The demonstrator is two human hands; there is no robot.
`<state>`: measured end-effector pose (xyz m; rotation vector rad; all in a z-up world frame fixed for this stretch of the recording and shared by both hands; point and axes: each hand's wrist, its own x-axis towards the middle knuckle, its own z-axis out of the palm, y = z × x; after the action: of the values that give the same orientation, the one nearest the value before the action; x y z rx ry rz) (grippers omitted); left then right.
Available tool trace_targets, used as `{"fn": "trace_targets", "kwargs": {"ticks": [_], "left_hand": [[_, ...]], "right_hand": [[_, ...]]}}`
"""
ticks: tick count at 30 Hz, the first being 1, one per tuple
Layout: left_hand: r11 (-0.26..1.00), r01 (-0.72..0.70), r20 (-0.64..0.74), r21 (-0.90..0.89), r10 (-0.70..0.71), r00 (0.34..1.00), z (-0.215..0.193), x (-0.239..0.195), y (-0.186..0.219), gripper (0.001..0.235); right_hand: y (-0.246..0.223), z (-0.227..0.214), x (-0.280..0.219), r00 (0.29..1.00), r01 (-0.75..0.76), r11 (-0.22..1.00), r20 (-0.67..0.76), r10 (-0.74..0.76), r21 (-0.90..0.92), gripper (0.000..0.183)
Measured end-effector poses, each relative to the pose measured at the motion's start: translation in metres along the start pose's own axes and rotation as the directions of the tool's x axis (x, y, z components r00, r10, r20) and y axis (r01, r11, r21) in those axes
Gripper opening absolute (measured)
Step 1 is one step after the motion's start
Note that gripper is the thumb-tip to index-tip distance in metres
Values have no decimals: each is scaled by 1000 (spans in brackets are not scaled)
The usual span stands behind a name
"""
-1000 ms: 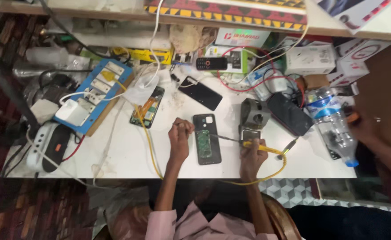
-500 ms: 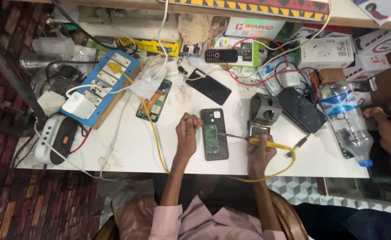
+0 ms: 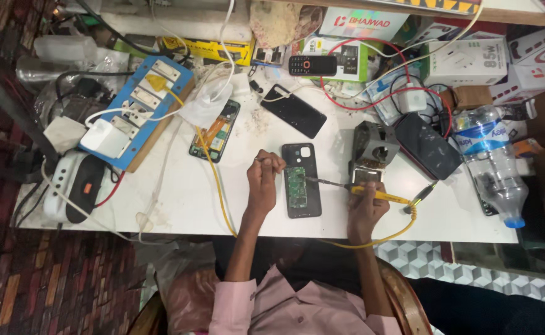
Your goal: The person uses a soldering iron and a probe to work on a smartphone motherboard placed on a cluttered workbench. The person repeatedly applies heat and makes contact with various points on the circuit board while handling the tools.
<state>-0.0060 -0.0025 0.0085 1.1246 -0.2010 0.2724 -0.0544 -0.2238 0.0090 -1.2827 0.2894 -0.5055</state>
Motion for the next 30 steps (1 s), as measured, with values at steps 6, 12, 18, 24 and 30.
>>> {"fn": "trace_targets", "kwargs": {"ticks": [6,12,18,24,30], "left_hand": [[1000,17,-36,-13,-17,999,-2,2,-3,37],[951,16,-298,-308,-112,948,-15,3,4,26],[975,57,-241,-214,-110,964,-12,-1,10,29],[989,44,-172,-142,-69,983,-7,3,10,34],[1000,23,-113,-21,-25,993,-2,7,4,37]], "right_hand": [[-2,0,0,1000,6,999,27,-5,-50,26],[2,-3,-2,999,18,999,47,-16,-31,25],[4,-5,2,999,50,994,-6,-50,99,24],[-1,-3,2,1000,10,1000,8,-10,29,24],[-1,1,2,999,-1,999,47,-1,41,23]]}}
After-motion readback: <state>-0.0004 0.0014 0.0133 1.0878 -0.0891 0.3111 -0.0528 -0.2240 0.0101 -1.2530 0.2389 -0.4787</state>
